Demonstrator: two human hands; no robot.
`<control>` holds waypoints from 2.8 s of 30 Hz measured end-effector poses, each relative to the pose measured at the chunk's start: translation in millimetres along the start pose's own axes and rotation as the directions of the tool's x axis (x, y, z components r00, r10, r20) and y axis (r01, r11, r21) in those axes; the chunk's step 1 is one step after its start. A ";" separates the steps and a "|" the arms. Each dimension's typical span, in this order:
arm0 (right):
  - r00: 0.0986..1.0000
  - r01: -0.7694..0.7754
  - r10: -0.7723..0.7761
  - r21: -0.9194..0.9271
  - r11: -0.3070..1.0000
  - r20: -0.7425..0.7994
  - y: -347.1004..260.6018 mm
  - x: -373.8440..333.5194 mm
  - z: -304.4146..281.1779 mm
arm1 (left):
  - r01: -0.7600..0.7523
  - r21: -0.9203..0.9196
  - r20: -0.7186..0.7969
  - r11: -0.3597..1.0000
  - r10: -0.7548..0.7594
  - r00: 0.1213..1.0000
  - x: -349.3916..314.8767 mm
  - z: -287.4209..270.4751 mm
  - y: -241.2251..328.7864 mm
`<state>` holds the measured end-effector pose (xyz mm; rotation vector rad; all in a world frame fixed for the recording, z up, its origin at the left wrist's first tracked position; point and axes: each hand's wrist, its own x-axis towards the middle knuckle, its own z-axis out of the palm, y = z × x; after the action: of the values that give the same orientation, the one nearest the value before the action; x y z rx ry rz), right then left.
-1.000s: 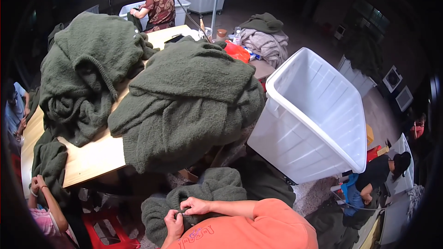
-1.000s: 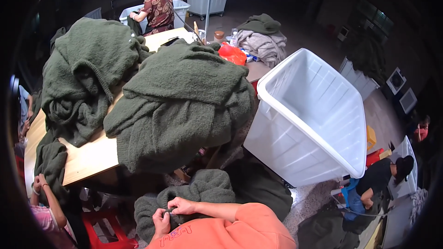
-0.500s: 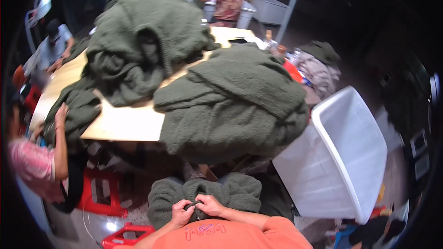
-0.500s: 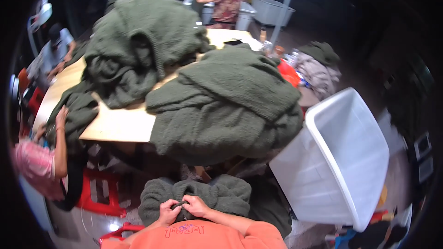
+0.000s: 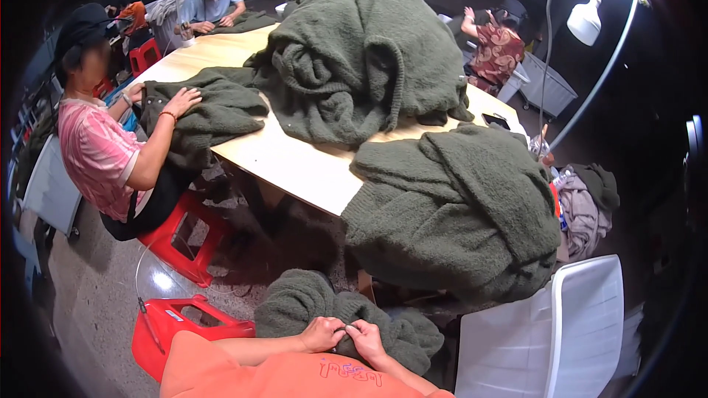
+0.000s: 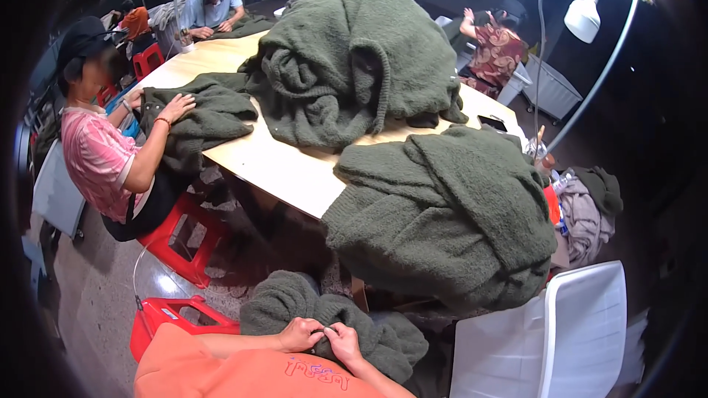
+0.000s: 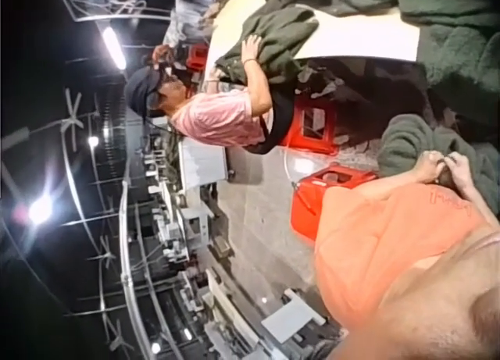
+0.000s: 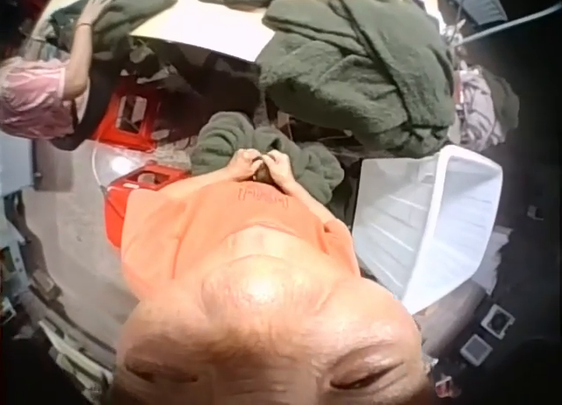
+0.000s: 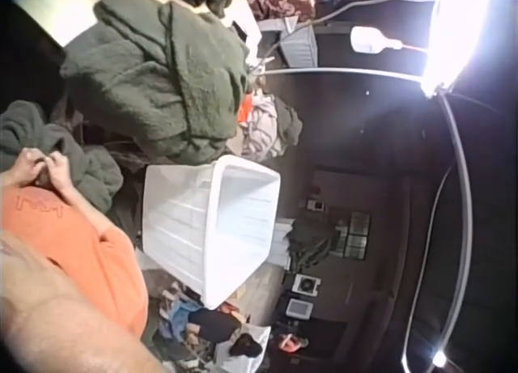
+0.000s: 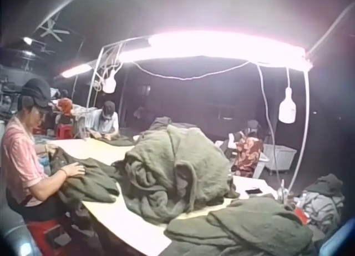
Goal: Inspecting a green knit garment and removing loose threads or small imperfections by hand.
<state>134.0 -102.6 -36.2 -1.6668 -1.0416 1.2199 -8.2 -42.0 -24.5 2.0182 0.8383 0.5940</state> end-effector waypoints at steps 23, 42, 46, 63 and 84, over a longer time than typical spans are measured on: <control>0.976 -0.214 0.181 0.354 0.911 0.124 14.9 10.2 -9.8 | 0.275 -0.213 0.015 0.937 -0.279 0.960 -0.5 6.9 -8.9; 0.946 -0.286 0.148 0.523 0.803 0.289 29.1 15.3 -20.2 | 0.096 -0.231 -0.004 0.968 -0.099 0.995 -0.7 12.6 -1.9; 0.966 -0.236 0.145 0.500 0.833 0.215 27.7 6.5 -22.7 | 0.131 -0.200 0.154 0.971 -0.100 0.983 4.6 8.6 -1.4; 0.920 -0.201 0.005 0.458 0.866 0.393 14.5 7.2 -22.1 | 0.252 -0.215 0.251 0.944 -0.196 0.948 6.6 0.2 0.8; 0.931 -0.135 -0.053 0.473 0.871 0.362 14.9 7.7 -18.4 | 0.340 -0.321 0.265 0.884 -0.260 0.928 8.6 0.5 1.1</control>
<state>155.6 -102.8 -48.6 -1.0910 -0.8094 1.7052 -1.8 -36.4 -22.9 1.5424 0.8226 0.3154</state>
